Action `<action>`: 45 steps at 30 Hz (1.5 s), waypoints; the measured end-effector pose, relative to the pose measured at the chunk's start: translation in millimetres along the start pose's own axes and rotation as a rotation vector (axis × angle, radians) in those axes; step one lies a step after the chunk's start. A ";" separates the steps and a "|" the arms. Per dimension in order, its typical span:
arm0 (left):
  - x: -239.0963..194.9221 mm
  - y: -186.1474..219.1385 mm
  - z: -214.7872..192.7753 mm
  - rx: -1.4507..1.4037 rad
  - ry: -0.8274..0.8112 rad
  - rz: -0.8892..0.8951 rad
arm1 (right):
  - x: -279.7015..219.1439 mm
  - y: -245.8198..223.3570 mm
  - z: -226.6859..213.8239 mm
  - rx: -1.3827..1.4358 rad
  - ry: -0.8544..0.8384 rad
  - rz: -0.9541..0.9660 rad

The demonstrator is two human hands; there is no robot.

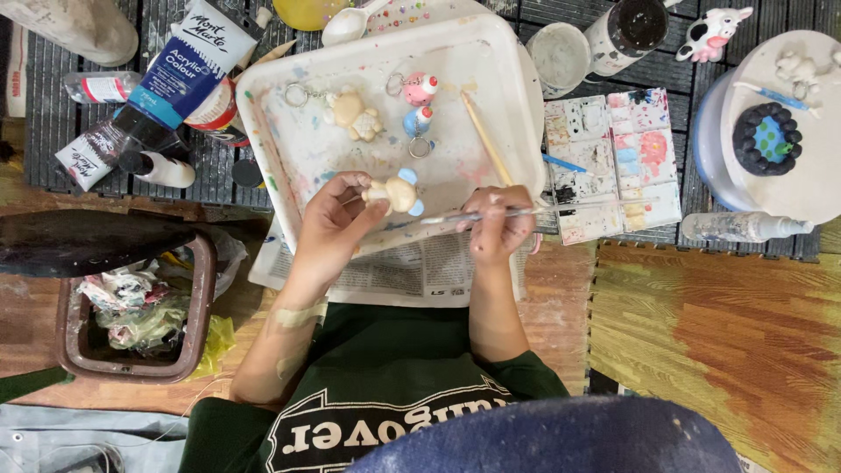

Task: The person paints a small figurine using a fine brush and light blue paint. They repeatedly dip the brush into a paint palette to reload color and carefully apply paint to the figurine's details.

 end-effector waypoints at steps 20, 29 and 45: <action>4.4 11.3 5.6 0.039 -0.020 0.046 | 7.5 -30.1 -41.7 -0.156 0.378 0.115; -10.0 7.4 32.0 -0.354 -0.102 -0.028 | -59.2 -114.2 -259.6 -0.445 0.708 0.231; -25.9 5.8 40.9 -0.607 -0.059 -0.102 | -14.6 -64.6 -306.2 -1.269 0.368 0.356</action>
Point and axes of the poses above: each hand's wrist, its own x-axis towards the middle knuckle, its own z-axis out of the palm, y = z × x, the point moved 8 cm from there along x, towards the middle knuckle, and after that the axes turned 12 degrees about -y, right-handed, at the moved point
